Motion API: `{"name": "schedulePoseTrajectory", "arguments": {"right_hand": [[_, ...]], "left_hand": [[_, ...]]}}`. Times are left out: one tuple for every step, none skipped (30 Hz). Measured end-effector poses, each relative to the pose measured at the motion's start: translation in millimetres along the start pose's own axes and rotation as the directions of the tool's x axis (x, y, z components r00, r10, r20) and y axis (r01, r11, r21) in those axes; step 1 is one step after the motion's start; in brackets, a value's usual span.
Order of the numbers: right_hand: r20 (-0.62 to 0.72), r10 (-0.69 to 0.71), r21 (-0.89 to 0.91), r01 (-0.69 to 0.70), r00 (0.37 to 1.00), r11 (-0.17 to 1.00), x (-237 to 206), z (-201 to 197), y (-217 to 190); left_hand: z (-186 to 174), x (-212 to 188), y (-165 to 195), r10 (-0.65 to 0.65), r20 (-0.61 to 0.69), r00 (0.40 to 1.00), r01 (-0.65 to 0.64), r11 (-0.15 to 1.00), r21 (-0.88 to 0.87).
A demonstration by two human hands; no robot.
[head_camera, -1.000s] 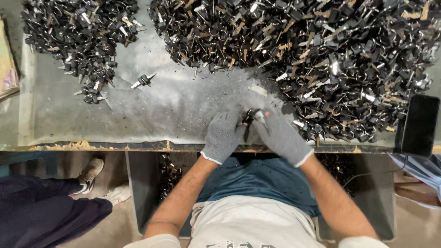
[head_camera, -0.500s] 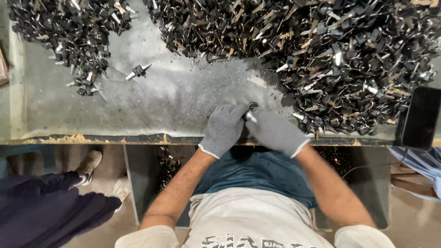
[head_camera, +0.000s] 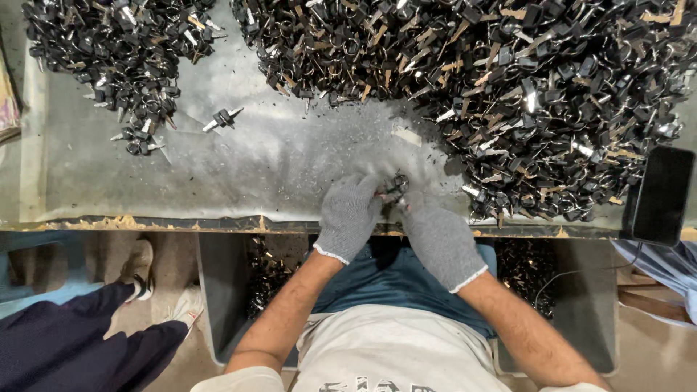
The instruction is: The person, wearing gray work gloves, picks small black metal parts one at a time from a large pile on a workbench, briefly handles and turns each piece, and drops it into a bin below the table. The person continues this sorting cycle throughout the episode, occasionally reaching back into the pile for more parts.
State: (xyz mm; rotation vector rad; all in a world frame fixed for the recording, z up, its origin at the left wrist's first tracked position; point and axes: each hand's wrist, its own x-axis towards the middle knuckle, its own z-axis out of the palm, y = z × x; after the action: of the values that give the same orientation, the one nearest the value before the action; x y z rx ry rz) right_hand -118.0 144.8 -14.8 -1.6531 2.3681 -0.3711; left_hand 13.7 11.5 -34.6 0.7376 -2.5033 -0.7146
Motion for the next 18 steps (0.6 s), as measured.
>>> {"name": "schedulePoseTrajectory", "arguments": {"right_hand": [[0.023, 0.004, -0.031, -0.003, 1.000, 1.000, 0.3, 0.6, -1.2], [0.048, 0.011, -0.058, -0.009, 0.999, 0.998, 0.8, 2.4, -3.1], [0.075, 0.019, -0.084, -0.012, 0.997, 0.996, 1.1, 4.7, -4.9], [0.074, 0.004, -0.103, 0.004, 0.997, 0.995, 1.6, 7.3, -7.0], [0.070, -0.009, -0.120, 0.018, 0.997, 0.993, 2.5, 10.1, -9.6], [0.066, -0.022, -0.138, 0.031, 0.998, 0.990, 2.4, 12.2, -11.9], [0.135, 0.085, -0.093, -0.072, 0.987, 0.993, 4.7, 14.1, -14.1], [0.217, 0.188, -0.057, -0.180, 0.958, 0.982, 6.2, 14.6, -15.2], [0.298, 0.282, -0.032, -0.286, 0.912, 0.958, 7.5, 14.5, -17.3], [0.280, 0.189, 0.033, -0.206, 0.941, 0.978, 10.7, 12.9, -16.9], [0.248, 0.090, 0.095, -0.117, 0.965, 0.989, 14.5, 8.8, -13.6], [0.210, -0.011, 0.154, -0.022, 0.978, 0.988, 18.3, 4.8, -11.0], [0.282, 0.002, 0.170, -0.053, 0.959, 0.984, 24.0, 1.4, -7.8], [0.348, 0.014, 0.182, -0.082, 0.937, 0.980, 29.4, -3.0, -2.7], [0.415, 0.022, 0.192, -0.111, 0.910, 0.975, 33.4, -6.4, 1.2], [0.370, -0.022, 0.244, -0.075, 0.929, 0.967, 34.2, -8.8, 5.1], [0.322, -0.059, 0.293, -0.040, 0.945, 0.955, 33.8, -9.6, 8.1], [0.274, -0.095, 0.338, -0.003, 0.957, 0.941, 30.8, -9.1, 10.7]], "left_hand": [[-0.6, -0.4, 1.1, -0.031, 0.040, 0.999, 0.033, 0.999, -0.037], [-0.1, -1.2, 2.3, -0.062, 0.086, 0.994, 0.068, 0.995, -0.072], [1.2, -2.2, 3.1, -0.008, 0.061, 0.998, 0.012, 0.998, -0.069], [3.4, -3.1, 3.5, 0.046, 0.037, 0.998, -0.044, 0.997, -0.063], [5.3, -3.9, 2.4, 0.102, 0.014, 0.995, -0.101, 0.993, -0.056], [7.4, -4.9, 0.8, 0.105, 0.013, 0.994, -0.104, 0.993, -0.055], [9.8, -4.8, -1.3, 0.108, 0.014, 0.994, -0.107, 0.993, -0.058], [11.9, -6.5, -2.5, 0.104, 0.020, 0.994, -0.102, 0.993, -0.065], [13.0, -8.4, -3.8, 0.103, 0.040, 0.994, -0.100, 0.993, -0.060], [14.2, -8.1, -5.2, 0.112, 0.049, 0.992, -0.109, 0.993, -0.051], [14.8, -6.8, -6.3, 0.125, 0.052, 0.991, -0.123, 0.992, -0.038], [14.7, -6.3, -6.2, 0.146, 0.035, 0.989, -0.145, 0.989, -0.028], [13.7, -5.5, -5.9, 0.169, 0.019, 0.985, -0.169, 0.985, -0.016], [12.3, -3.7, -4.5, 0.196, -0.001, 0.981, -0.196, 0.981, -0.001], [10.0, -2.6, -2.7, 0.166, -0.023, 0.986, -0.167, 0.986, -0.008], [7.0, -1.5, -0.5, 0.138, -0.043, 0.989, -0.139, 0.990, -0.018], [3.6, 0.3, 1.1, 0.113, -0.061, 0.992, -0.116, 0.993, -0.032], [-0.7, 0.4, 3.2, -0.003, -0.052, 0.999, 0.002, 1.000, -0.018]]}}
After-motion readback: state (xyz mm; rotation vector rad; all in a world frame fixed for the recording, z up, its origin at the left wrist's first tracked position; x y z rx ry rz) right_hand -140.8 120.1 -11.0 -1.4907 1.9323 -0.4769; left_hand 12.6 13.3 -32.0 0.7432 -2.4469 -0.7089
